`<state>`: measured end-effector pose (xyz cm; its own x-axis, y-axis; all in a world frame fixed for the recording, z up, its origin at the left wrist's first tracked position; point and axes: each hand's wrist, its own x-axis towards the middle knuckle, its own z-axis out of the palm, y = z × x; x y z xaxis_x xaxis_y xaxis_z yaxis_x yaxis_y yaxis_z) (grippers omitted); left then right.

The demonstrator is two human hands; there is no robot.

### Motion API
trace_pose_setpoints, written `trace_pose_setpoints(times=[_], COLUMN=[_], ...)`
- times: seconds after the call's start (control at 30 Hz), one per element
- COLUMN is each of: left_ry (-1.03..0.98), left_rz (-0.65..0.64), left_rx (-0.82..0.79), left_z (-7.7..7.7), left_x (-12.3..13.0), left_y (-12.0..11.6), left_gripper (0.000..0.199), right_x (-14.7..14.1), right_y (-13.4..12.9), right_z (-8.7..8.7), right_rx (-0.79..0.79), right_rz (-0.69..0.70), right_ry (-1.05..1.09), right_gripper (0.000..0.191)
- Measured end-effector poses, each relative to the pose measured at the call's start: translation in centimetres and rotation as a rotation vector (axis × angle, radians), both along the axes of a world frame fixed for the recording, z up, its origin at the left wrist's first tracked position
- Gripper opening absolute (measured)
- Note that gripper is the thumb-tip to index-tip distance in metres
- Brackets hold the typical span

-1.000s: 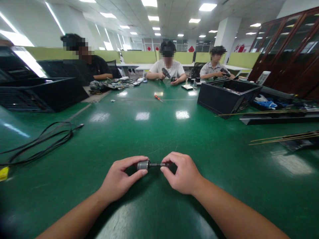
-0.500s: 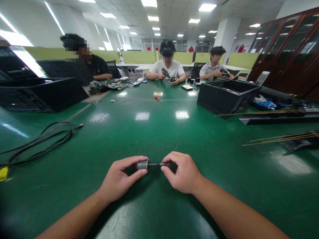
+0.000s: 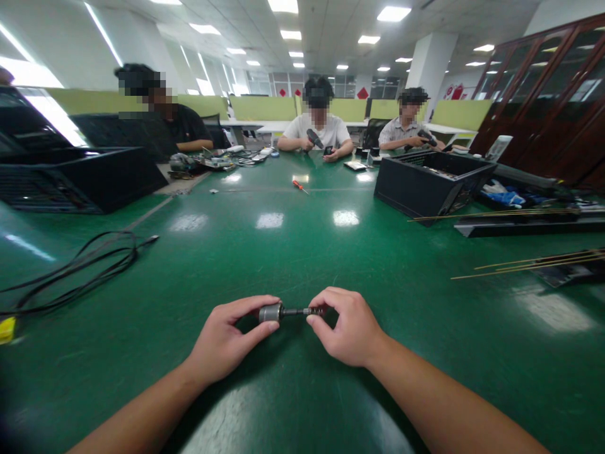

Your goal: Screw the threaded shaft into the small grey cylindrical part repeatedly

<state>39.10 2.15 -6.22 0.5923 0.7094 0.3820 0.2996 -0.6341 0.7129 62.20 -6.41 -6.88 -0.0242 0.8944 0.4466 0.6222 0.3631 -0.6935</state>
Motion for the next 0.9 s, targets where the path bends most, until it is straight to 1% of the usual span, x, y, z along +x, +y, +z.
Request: trace_pose_setpoints(times=[0.9], left_ry=[-0.017], left_rz=[-0.018], left_rx=[0.008], left_z=[-0.18], left_x=[-0.29], left_y=[0.27], left_gripper=[0.028], right_x=[0.19], right_y=[-0.13], right_z=[0.21], right_rx=[0.002], right_rz=[0.012], right_ry=[0.004], right_gripper=[0.005])
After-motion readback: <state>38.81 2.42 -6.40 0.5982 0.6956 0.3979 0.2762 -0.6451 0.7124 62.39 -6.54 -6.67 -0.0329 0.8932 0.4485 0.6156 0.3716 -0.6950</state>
